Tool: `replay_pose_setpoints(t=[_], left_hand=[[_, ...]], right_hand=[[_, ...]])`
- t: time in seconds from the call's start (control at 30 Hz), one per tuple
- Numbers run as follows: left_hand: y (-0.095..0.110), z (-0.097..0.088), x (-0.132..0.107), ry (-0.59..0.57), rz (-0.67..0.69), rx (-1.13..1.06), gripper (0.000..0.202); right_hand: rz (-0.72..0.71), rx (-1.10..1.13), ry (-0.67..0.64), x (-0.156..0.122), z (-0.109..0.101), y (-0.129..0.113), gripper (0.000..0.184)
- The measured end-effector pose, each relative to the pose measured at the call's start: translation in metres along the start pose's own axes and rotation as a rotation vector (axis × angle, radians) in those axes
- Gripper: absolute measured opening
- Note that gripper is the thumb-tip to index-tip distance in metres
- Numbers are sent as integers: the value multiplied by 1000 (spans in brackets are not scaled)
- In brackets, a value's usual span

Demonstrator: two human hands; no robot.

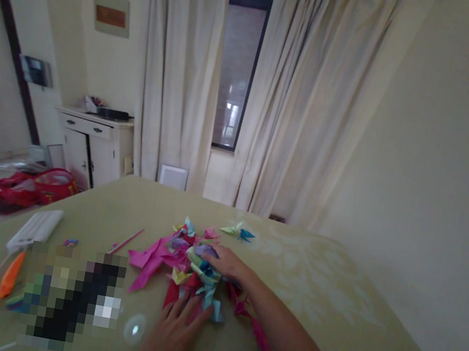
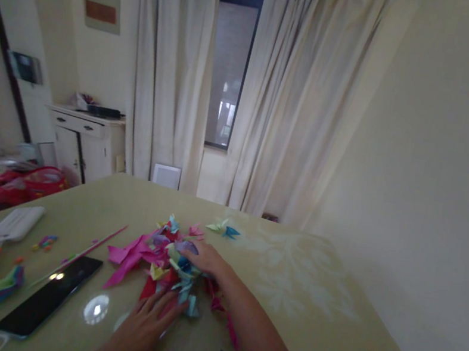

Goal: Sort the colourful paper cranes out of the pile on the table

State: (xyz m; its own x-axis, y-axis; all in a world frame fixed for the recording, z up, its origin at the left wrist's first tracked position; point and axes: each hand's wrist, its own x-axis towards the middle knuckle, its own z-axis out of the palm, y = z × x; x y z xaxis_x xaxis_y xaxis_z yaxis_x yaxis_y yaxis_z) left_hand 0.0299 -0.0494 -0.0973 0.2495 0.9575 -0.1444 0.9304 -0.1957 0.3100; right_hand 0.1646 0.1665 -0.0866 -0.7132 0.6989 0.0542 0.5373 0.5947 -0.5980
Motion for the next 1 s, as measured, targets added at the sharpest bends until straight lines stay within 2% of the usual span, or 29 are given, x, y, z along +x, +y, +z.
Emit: replay_pose_setpoints(t=[0.07,0.13,0.2,0.27,0.37,0.47,0.53,0.57,0.67,0.77,0.83,0.9,0.93,1.0], left_hand=[[11,0,13,74,-39,42,86],[18,5,30,158,-34,105,65],[23,12,47,233,34,158,51],[25,16,65,264,105,191,45],[20,14,89,248,163,210,49],[6,3,106,231,175,195,71],[-8,-8,113,235,187,103,76],[-15,-14,114,240,188,25,73],[-34,-30,111,296,136,-192,57],[-53,-39,98,463,77,-247,54],[-66,-36,86,607,67,-203,50],[-80,-28,73,705,-8,-96,51],[-86,-22,66,716,-70,-48,54],[-96,-12,56,665,-207,-7,63]], right_hand=[[-16,25,-62,-10,-3,-7,64],[-15,37,-105,-27,-10,-8,73],[1,42,-109,-49,-20,-6,72],[35,44,-76,-74,-34,-2,69],[93,50,19,-120,-60,2,69],[152,19,165,-174,-74,-4,69],[194,-54,232,-211,-68,-11,77],[209,-101,222,-228,-60,-15,83],[236,-179,75,-263,-25,-22,112],[276,-234,22,-263,3,-17,117],[314,-256,71,-244,10,-10,111],[340,-268,122,-216,11,-3,105],[342,-274,137,-200,10,0,103],[328,-288,155,-167,9,2,102]])
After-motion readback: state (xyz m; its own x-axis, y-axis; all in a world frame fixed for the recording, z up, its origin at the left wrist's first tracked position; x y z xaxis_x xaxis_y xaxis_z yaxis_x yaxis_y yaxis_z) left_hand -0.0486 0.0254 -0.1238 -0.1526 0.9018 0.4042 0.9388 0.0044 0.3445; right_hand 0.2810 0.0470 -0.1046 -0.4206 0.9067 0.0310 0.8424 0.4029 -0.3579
